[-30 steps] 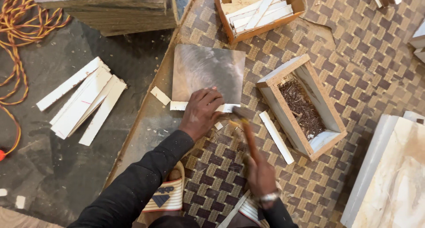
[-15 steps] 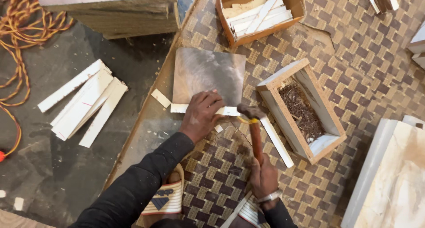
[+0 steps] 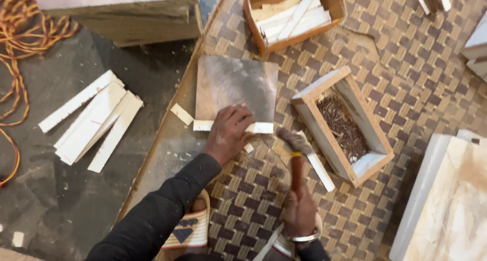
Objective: The person kneels on the floor and hammers thin wooden strips onto the edges of square boards, aligning each strip by hand and driving nails with a hammer. They work through several boards one at a time, placing completed boards aside with a stack of finished pieces.
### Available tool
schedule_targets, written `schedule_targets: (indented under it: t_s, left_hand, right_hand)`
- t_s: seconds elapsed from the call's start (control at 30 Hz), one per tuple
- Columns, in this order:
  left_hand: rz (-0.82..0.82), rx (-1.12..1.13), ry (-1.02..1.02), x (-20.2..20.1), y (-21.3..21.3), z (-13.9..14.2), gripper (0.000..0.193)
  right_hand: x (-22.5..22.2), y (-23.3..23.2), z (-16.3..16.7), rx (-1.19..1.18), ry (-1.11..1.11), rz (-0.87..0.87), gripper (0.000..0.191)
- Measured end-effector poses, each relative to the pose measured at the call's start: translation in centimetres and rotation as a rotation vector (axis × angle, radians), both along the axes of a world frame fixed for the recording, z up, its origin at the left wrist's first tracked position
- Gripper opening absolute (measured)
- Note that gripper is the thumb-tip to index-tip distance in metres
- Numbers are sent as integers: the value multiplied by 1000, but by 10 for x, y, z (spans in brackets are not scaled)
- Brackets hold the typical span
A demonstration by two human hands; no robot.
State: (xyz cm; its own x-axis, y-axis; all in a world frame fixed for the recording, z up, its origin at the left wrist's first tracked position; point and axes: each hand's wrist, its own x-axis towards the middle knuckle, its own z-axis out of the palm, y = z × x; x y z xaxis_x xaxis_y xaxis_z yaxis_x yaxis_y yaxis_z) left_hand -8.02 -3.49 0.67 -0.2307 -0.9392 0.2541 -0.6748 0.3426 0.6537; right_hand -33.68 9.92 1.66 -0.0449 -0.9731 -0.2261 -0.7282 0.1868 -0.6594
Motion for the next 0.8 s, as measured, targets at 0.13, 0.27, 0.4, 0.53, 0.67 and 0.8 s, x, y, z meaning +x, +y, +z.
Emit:
schedule_targets:
  t_s: [0.13, 0.27, 0.4, 0.53, 0.67, 0.8]
  left_hand:
    - [-5, -1, -8, 1, 1, 2, 40]
    - [-5, -2, 7, -2, -3, 3, 40]
    - [11, -14, 13, -4, -5, 4, 39]
    - [5, -10, -3, -5, -6, 1, 44]
    - [11, 7, -18, -2, -4, 0, 42]
    - [16, -18, -45, 0, -5, 0, 42]
  right_hand:
    - [8, -3, -3, 124, 33, 56, 44]
    - [15, -3, 2, -194, -20, 123, 64]
    - [24, -9, 0, 114, 41, -19, 47]
    - [27, -6, 1, 108, -16, -53, 44]
    - [30, 4, 2, -122, -144, -119, 41]
    - [30, 3, 1, 56, 15, -1, 40]
